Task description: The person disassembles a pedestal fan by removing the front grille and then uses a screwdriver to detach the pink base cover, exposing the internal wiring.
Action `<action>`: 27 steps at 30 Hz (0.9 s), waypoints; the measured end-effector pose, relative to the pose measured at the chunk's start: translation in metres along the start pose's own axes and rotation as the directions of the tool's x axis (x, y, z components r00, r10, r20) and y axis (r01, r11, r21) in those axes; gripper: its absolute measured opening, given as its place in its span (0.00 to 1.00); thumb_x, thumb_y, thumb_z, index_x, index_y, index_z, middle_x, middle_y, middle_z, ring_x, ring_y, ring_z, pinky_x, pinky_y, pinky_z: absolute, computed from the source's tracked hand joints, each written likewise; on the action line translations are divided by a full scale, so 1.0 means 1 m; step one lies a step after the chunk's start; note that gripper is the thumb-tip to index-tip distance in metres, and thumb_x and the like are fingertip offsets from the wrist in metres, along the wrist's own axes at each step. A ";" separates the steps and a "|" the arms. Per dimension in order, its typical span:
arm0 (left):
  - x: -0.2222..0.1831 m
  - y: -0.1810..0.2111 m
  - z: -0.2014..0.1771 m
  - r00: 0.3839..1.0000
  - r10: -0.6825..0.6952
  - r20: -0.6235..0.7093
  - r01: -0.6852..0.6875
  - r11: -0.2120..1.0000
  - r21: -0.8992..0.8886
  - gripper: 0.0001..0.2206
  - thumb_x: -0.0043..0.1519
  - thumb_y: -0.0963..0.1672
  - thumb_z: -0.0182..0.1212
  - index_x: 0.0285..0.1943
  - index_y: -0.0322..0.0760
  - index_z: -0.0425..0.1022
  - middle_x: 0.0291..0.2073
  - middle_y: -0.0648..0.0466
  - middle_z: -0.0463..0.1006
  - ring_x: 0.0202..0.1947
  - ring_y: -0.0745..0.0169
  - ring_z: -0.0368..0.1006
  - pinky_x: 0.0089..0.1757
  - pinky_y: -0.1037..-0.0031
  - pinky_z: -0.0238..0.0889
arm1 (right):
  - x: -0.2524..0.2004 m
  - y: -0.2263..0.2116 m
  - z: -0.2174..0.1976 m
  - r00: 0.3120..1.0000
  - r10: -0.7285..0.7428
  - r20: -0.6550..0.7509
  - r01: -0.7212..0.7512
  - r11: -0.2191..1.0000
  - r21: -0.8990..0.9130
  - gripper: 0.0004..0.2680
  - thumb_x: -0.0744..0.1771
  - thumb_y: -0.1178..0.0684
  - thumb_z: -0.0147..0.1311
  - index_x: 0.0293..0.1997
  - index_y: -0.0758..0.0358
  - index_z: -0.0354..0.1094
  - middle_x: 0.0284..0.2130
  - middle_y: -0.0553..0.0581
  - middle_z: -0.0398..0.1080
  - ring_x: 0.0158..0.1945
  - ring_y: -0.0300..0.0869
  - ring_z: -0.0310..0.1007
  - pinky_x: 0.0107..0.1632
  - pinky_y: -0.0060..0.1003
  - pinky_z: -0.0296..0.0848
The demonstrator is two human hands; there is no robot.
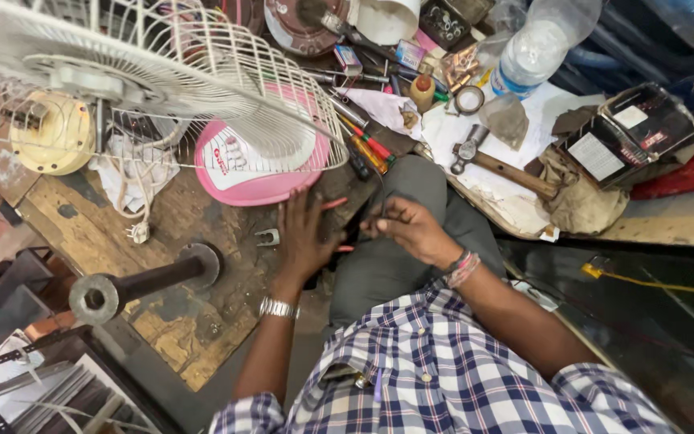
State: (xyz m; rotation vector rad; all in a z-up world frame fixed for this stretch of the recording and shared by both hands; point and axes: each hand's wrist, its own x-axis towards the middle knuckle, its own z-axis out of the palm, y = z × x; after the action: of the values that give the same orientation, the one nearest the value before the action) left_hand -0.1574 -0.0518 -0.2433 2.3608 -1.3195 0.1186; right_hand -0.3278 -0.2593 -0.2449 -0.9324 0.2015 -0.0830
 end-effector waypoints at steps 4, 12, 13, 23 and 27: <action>-0.027 -0.005 -0.018 0.988 0.100 0.122 -0.100 0.995 0.001 0.33 0.59 0.53 0.69 0.72 0.41 0.66 0.65 0.50 0.67 0.71 0.39 0.59 0.68 0.43 0.49 | -0.009 0.009 0.000 0.995 -0.056 0.086 0.047 0.994 0.095 0.04 0.71 0.62 0.54 0.48 0.68 0.64 0.48 0.62 0.74 0.54 0.45 0.75 0.59 0.41 0.73; -0.035 -0.009 -0.049 0.945 0.230 0.234 -0.200 0.969 -0.143 0.28 0.56 0.47 0.69 0.67 0.37 0.70 0.62 0.46 0.71 0.63 0.41 0.63 0.61 0.51 0.57 | -0.009 0.005 0.003 0.998 -0.042 0.043 0.042 0.999 -0.006 0.07 0.71 0.61 0.54 0.53 0.69 0.65 0.49 0.63 0.75 0.50 0.43 0.74 0.55 0.37 0.73; -0.028 -0.011 -0.054 0.947 0.225 0.228 -0.195 0.970 -0.147 0.28 0.56 0.46 0.69 0.66 0.37 0.70 0.62 0.47 0.71 0.62 0.42 0.63 0.61 0.52 0.58 | -0.008 0.001 0.004 0.998 -0.041 0.043 0.041 0.999 0.002 0.08 0.70 0.60 0.54 0.54 0.69 0.65 0.49 0.63 0.75 0.50 0.43 0.75 0.55 0.37 0.73; -0.020 0.061 -0.042 0.963 0.214 0.165 -0.076 0.801 -0.594 0.28 0.73 0.49 0.56 0.71 0.17 0.59 0.57 0.27 0.70 0.55 0.34 0.70 0.50 0.54 0.66 | 0.025 -0.041 0.065 0.945 0.326 -0.011 -0.303 0.890 0.341 0.07 0.68 0.57 0.53 0.48 0.66 0.63 0.46 0.65 0.76 0.49 0.50 0.79 0.54 0.43 0.77; -0.013 0.087 -0.043 0.865 -0.159 0.476 0.491 0.073 -0.868 0.20 0.76 0.51 0.48 0.38 0.34 0.70 0.21 0.53 0.66 0.20 0.66 0.59 0.25 0.74 0.53 | 0.017 -0.047 0.061 0.990 -0.045 0.137 0.101 0.897 -0.431 0.13 0.71 0.53 0.50 0.62 0.66 0.64 0.51 0.60 0.74 0.53 0.44 0.73 0.55 0.40 0.73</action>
State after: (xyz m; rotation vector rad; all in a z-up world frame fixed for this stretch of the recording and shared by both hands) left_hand -0.2315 -0.0636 -0.1798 1.3370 -0.4689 -0.9848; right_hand -0.2974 -0.2418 -0.1745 -1.3925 0.0683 -0.0493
